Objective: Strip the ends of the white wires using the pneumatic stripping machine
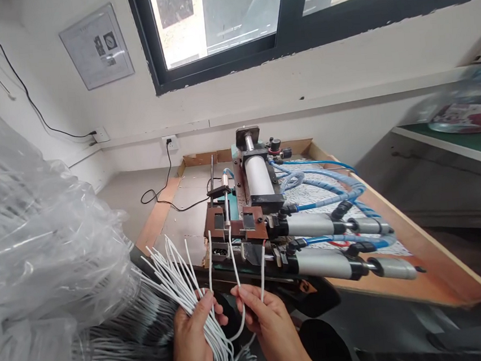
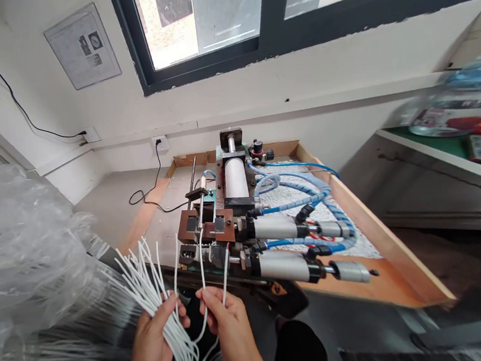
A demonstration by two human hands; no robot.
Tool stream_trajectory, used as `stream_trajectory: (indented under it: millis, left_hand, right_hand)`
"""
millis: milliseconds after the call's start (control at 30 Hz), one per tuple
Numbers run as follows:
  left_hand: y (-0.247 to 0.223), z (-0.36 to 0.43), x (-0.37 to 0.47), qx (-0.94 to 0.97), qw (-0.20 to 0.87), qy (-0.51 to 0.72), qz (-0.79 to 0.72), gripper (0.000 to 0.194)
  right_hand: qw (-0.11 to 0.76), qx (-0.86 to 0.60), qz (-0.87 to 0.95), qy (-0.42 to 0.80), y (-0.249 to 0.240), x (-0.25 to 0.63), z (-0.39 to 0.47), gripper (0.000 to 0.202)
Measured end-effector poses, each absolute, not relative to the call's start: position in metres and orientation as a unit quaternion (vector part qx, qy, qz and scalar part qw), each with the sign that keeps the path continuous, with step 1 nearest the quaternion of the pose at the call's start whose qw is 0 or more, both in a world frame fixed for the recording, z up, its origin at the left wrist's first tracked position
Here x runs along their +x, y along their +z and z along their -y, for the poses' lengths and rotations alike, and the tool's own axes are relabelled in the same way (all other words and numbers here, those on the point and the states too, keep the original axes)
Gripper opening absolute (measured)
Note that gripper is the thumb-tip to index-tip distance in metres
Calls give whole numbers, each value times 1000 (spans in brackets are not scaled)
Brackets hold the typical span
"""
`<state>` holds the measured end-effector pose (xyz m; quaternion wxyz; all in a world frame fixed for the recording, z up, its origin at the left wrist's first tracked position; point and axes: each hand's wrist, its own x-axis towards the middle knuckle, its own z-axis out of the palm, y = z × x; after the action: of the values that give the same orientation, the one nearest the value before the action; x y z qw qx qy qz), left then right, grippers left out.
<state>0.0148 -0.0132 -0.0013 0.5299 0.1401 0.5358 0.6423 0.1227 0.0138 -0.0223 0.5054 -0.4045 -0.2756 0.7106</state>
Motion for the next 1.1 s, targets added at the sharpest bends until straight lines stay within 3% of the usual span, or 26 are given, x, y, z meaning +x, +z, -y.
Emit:
stream_trajectory:
  millis: [367, 633, 1100]
  left_hand:
    - [2, 16, 18, 178, 550, 640, -507, 10]
    - [1, 14, 17, 119, 533, 649, -529, 8]
    - [6, 5, 12, 200, 471, 652, -560, 11]
  right_hand:
    - [430, -331, 284, 791, -12, 111, -22, 29]
    - [531, -401, 296, 685, -17, 112, -20, 22]
    - [530, -405, 196, 719, -8, 113, -34, 24]
